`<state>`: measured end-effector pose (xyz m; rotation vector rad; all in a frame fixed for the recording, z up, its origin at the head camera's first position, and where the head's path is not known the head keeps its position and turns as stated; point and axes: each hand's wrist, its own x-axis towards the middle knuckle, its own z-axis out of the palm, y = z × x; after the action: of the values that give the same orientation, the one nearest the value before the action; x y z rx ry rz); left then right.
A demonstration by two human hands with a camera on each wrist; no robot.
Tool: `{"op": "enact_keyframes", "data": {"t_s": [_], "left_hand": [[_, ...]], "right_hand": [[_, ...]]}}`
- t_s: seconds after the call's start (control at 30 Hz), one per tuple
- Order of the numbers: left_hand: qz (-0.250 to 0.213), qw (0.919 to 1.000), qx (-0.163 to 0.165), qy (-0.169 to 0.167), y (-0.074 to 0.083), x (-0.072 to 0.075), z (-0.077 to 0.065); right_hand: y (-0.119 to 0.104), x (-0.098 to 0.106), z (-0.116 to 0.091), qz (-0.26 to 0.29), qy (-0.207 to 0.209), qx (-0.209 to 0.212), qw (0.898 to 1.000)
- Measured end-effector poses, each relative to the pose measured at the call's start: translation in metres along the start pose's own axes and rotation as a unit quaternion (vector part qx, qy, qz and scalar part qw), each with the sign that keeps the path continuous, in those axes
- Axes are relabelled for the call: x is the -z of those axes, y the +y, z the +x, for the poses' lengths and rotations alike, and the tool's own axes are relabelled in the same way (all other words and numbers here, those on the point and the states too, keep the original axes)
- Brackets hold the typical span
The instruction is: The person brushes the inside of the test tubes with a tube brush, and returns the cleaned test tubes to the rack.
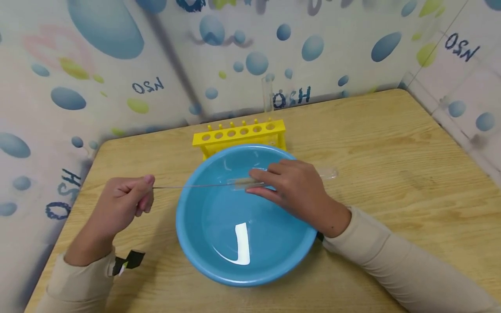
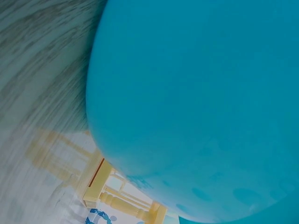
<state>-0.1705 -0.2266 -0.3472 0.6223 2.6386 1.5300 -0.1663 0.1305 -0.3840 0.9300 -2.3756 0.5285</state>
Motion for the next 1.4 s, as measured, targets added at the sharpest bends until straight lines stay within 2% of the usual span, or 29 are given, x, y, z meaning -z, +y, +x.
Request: {"op": "enact_keyframes", "data": {"t_s": [0.23,0.5,0.67,0.83,1.0,1.17,1.4], "left_hand": [[-0.003,0.9997,0.013,0.021,-0.0013,-0.0012,0.0017],[-0.041,0.9966,-0.029,0.066,-0.0021,-0.0051,0.0049],[-0.007,0.9968,-0.022,0.076,-0.0031,-0.0061,0.0079],[-0.018,0.9953,-0.030,0.091,-0.0031,-0.0070,0.0057],[-0.016,0.9949,-0.019,0.098,-0.0016,-0.0067,0.0051],[-0.025,0.9966,-0.008,0.078,-0.0015,-0.0057,0.0034],[-0.058,0.9980,0.021,0.017,0.0007,-0.0020,0.0050]], "right_hand": [[0.0007,0.0001,-0.0001,-0.001,-0.002,-0.018,1.000],[0.0019,0.0022,-0.0010,-0.014,0.000,-0.047,0.999],[0.0017,0.0025,-0.0001,-0.012,0.003,-0.046,0.999],[0.0009,0.0009,-0.0014,-0.005,-0.009,-0.042,0.999],[0.0010,0.0002,-0.0011,0.003,-0.012,-0.039,0.999],[0.0010,-0.0005,-0.0016,0.005,-0.010,-0.029,1.000],[0.0033,-0.0011,-0.0008,0.005,-0.009,-0.005,1.000]]}}
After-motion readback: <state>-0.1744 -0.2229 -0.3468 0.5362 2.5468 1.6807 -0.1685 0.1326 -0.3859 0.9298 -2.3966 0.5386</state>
